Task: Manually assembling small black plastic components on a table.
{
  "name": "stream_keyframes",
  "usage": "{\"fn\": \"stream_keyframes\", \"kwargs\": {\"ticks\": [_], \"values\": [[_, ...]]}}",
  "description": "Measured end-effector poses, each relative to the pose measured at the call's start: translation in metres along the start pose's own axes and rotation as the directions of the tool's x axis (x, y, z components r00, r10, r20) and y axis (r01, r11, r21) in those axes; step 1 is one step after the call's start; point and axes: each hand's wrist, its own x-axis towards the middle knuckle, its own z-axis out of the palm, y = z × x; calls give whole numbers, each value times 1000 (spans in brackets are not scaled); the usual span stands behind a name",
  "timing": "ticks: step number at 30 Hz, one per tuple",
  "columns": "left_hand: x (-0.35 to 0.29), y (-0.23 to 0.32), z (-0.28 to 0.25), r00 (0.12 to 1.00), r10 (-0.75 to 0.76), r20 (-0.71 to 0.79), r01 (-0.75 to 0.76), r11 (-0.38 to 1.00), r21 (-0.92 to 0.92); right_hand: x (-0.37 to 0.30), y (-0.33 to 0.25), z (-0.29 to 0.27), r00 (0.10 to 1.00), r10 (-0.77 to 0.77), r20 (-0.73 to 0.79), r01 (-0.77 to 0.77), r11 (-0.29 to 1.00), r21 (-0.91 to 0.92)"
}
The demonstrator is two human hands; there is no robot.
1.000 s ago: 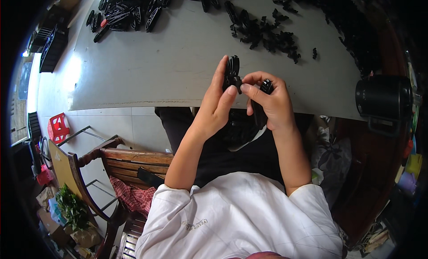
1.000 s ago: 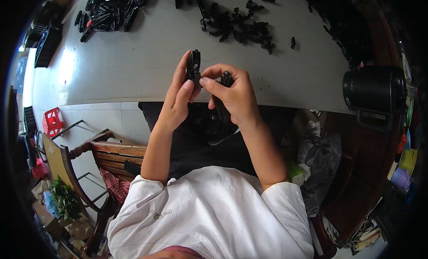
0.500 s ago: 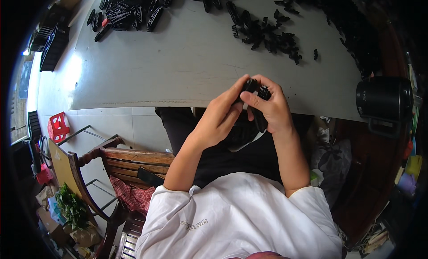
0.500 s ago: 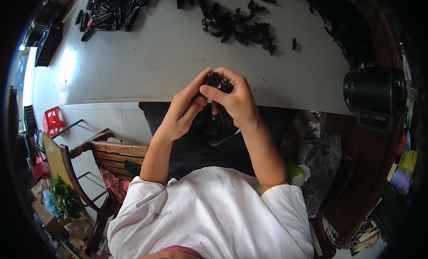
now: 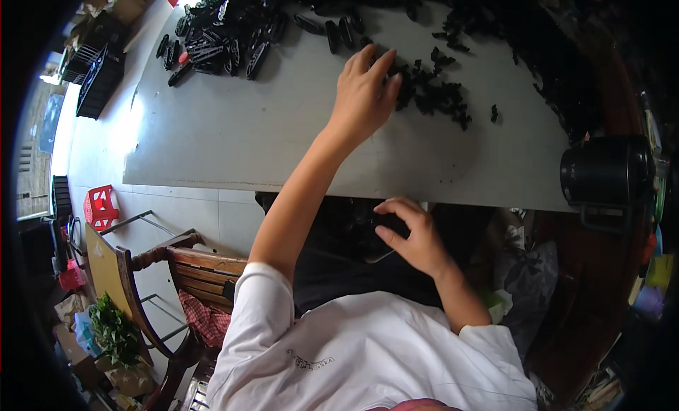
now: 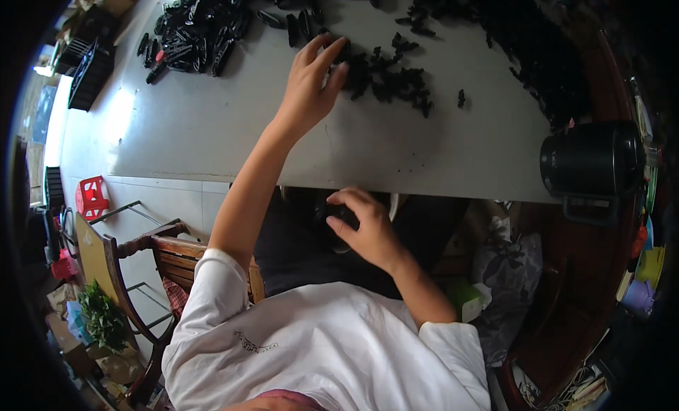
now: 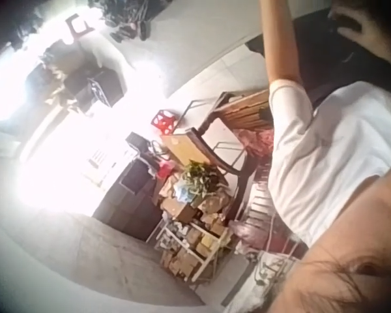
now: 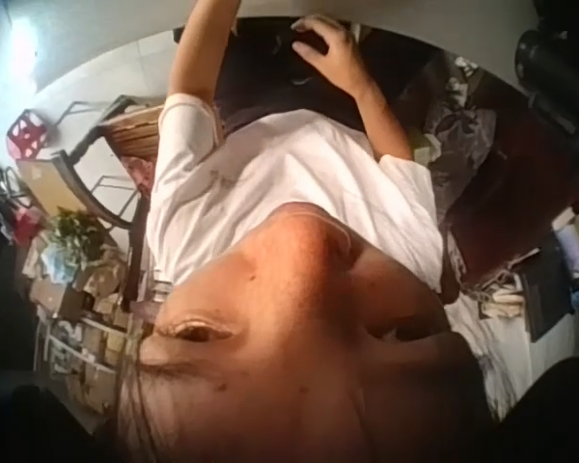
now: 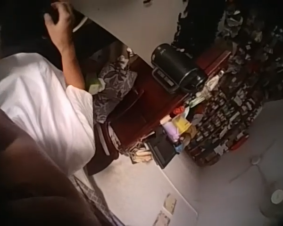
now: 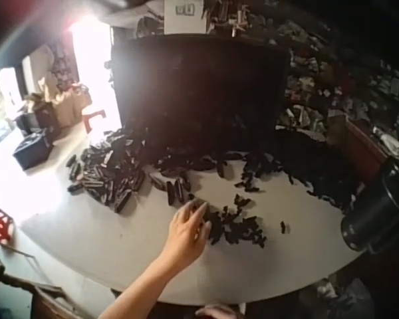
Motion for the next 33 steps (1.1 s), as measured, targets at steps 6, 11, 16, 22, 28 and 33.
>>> {"fn": "stream_keyframes", "kwargs": {"ticks": [6, 11, 16, 22, 28, 33], "values": [[57, -41, 52, 962, -237, 138, 176, 919, 354, -9, 12, -3, 998, -52, -38, 46, 987, -153], [86, -81, 39, 969, -248, 10, 210, 840, 500, -17, 26, -17, 999, 33, -26, -35, 996, -86], [124, -101, 29, 977, -211, 23, 156, 790, 593, -22, 34, -21, 996, 70, 52, -64, 992, -111], [157, -132, 25, 941, -338, -2, 271, 751, 602, -21, 30, -25, 985, 7, 174, 22, 986, -163], [154, -135, 14, 971, -238, 15, 168, 728, 665, 11, 12, -63, 962, -44, 268, 1, 988, 157], [129, -129, -7, 983, -159, 92, 41, 680, 732, 48, 12, -95, 992, -39, -123, 46, 997, 54]]}}
